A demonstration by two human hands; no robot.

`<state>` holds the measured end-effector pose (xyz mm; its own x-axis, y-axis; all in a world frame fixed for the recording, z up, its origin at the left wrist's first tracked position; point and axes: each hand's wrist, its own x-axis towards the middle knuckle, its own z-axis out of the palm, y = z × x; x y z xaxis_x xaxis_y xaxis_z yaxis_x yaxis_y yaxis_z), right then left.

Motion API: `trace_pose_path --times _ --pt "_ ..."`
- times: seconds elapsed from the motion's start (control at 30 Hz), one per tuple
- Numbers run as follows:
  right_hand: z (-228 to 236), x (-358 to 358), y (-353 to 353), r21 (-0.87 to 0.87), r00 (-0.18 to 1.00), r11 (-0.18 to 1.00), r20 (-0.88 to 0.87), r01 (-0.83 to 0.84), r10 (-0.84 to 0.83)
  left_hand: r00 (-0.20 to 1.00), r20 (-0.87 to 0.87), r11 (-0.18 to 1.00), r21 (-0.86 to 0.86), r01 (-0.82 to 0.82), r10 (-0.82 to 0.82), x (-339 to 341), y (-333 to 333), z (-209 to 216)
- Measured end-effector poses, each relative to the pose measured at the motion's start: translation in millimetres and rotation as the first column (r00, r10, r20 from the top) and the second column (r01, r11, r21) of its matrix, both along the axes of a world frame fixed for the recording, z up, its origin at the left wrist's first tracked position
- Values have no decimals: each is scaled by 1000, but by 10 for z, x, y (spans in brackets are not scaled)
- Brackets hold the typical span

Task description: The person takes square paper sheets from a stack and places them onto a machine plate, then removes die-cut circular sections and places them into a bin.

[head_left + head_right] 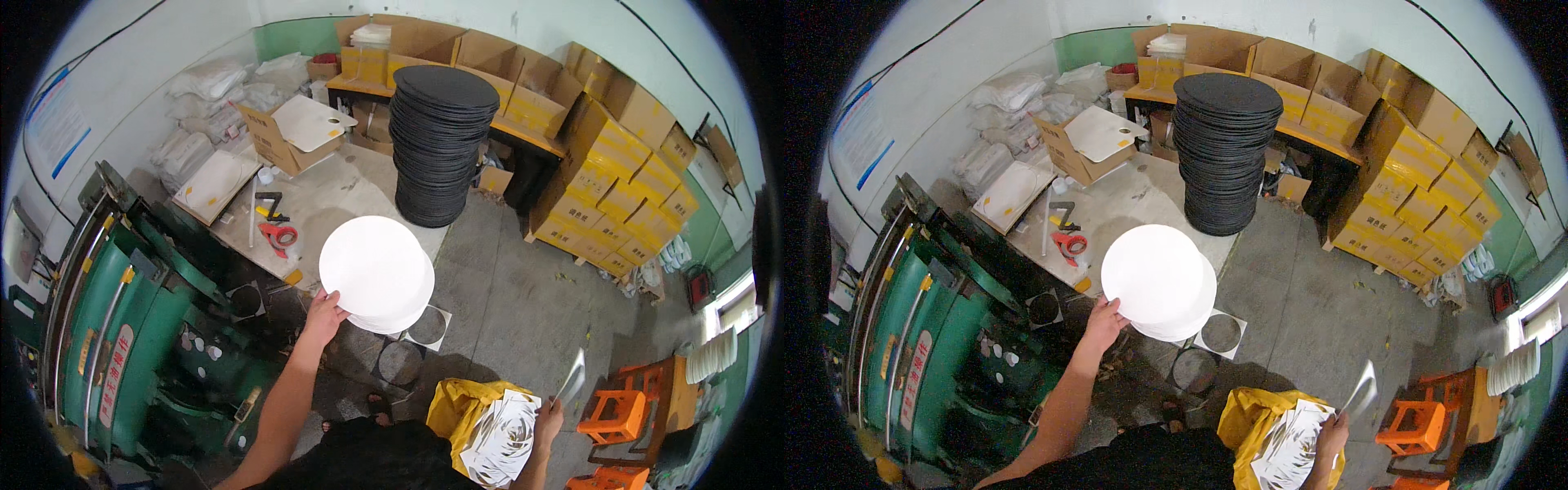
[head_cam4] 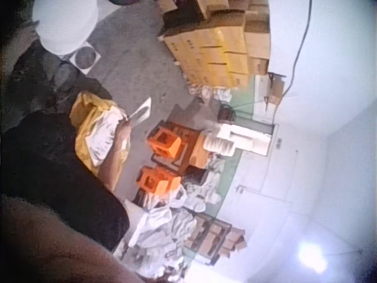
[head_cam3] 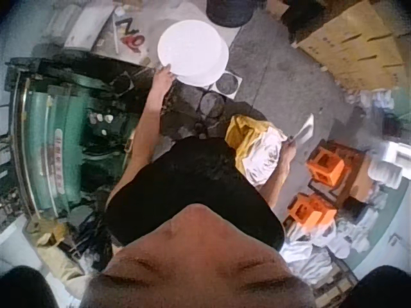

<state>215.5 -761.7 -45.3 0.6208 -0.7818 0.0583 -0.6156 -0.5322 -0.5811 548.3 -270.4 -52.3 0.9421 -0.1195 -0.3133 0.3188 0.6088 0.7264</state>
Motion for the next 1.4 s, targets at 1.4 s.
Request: trace_pose_path --times 1.4 --pt "-1448 -43 6125 751 -759 -484 -33 -448 651 -724 155 -630 633 -450 672 -10790 1811 875"
